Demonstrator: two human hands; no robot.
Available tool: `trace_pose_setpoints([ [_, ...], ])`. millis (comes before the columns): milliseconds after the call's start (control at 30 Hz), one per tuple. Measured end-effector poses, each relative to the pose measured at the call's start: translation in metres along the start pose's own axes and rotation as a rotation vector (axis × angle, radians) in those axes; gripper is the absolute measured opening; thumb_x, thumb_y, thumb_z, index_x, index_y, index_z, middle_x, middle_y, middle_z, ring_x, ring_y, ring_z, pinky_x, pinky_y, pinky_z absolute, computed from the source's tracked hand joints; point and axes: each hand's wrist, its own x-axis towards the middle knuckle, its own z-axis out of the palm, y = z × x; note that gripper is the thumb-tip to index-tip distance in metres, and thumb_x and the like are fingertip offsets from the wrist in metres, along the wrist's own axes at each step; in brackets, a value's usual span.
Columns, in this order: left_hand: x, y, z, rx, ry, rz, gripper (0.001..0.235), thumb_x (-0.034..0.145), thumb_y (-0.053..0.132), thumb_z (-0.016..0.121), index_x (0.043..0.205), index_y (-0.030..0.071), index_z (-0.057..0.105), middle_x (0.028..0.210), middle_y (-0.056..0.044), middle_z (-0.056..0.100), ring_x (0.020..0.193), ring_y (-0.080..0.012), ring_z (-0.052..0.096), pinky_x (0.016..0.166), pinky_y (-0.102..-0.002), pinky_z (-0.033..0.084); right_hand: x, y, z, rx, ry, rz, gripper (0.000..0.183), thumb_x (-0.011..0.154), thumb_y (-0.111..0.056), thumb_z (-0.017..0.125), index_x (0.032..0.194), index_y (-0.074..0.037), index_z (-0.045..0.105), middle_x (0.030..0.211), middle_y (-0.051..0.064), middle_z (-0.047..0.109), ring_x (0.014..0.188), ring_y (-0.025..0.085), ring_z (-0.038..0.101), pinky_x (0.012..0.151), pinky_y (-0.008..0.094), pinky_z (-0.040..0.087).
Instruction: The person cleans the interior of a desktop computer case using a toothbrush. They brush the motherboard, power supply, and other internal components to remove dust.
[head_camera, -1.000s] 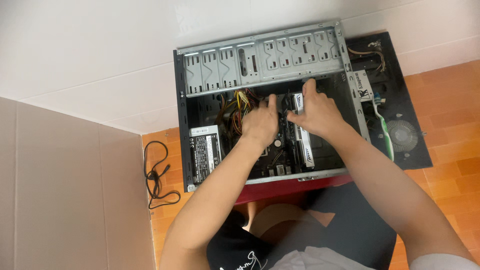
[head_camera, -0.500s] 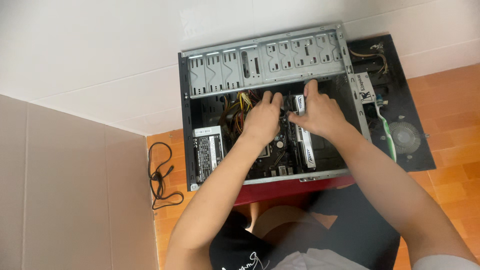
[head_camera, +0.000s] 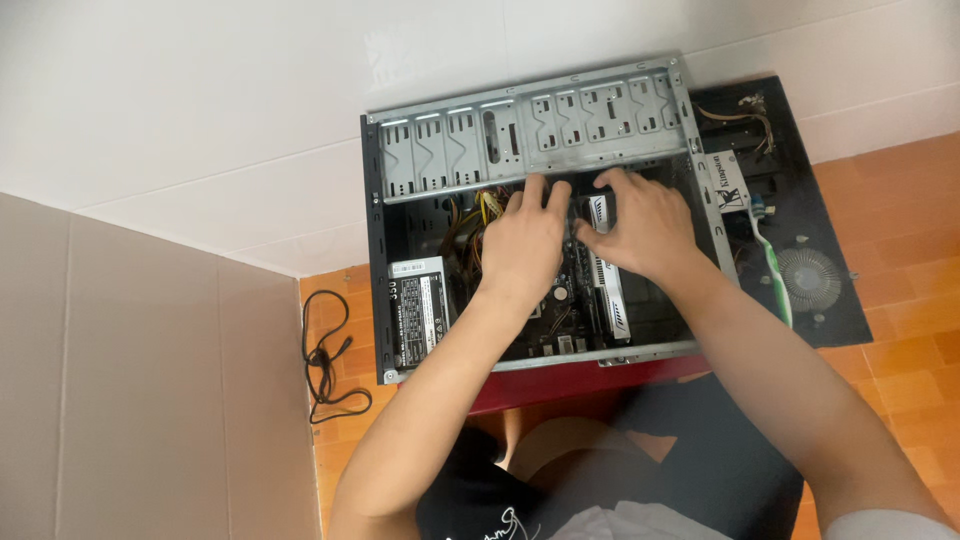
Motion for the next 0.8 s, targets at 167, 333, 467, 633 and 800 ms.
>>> trace_pose_setpoints([
  [167, -0.013, 0.001, -0.011, -0.019, 0.288, 0.145, 0.021, 0.099, 0.005, 0.063, 0.120, 0.004, 0.061, 0.108, -0.013, 0.049, 0.093, -0.0354, 0.069, 0.055, -0.046, 0.062, 0.001, 0.016, 0.012, 0.089, 0.386, -0.154, 0.020, 0.084, -0.028, 0.073, 0.096, -0.012, 0.070, 0.088, 0.010, 0.066, 0.089, 0.039, 0.069, 0.076, 0.049, 0.053],
  [333, -0.021, 0.002, -0.010, -0.013, 0.463, 0.266, 0.022, 0.096, 0.012, 0.069, 0.118, 0.012, 0.066, 0.108, -0.005, 0.049, 0.094, -0.0258, 0.067, 0.055, -0.035, 0.062, -0.006, 0.007, 0.005, 0.416, 0.369, -0.177, 0.026, 0.100, -0.027, 0.064, 0.078, -0.014, 0.071, 0.062, 0.006, 0.062, 0.071, 0.030, 0.068, 0.062, 0.038, 0.051],
  [467, -0.025, 0.007, -0.010, 0.053, 0.674, 0.424, 0.014, 0.104, 0.017, 0.059, 0.113, 0.015, 0.070, 0.104, -0.003, 0.052, 0.095, -0.0198, 0.066, 0.061, -0.025, 0.059, -0.021, -0.016, -0.015, 0.948, 0.131, -0.304, 0.038, 0.098, -0.015, 0.048, 0.061, -0.014, 0.058, 0.059, 0.001, 0.050, 0.063, 0.019, 0.051, 0.067, 0.034, 0.046],
  [633, -0.019, 0.020, -0.004, 0.022, 0.851, 0.524, 0.026, 0.107, 0.009, 0.052, 0.126, 0.014, 0.070, 0.105, -0.007, 0.056, 0.097, -0.0230, 0.067, 0.071, -0.030, 0.061, -0.061, -0.045, -0.057, 1.314, -0.018, -0.331, 0.042, 0.109, -0.025, 0.042, 0.075, -0.010, 0.063, 0.078, 0.003, 0.058, 0.083, 0.016, 0.058, 0.090, 0.035, 0.051],
  [800, -0.018, 0.038, -0.006, -0.044, 0.897, 0.608, 0.025, 0.102, 0.021, 0.064, 0.125, 0.013, 0.071, 0.114, -0.009, 0.065, 0.102, -0.0272, 0.068, 0.086, -0.039, 0.061, -0.078, -0.016, -0.048, 1.517, 0.142, -0.177, 0.026, 0.117, -0.025, 0.038, 0.116, -0.011, 0.060, 0.096, -0.003, 0.066, 0.094, 0.009, 0.065, 0.095, 0.029, 0.051],
])
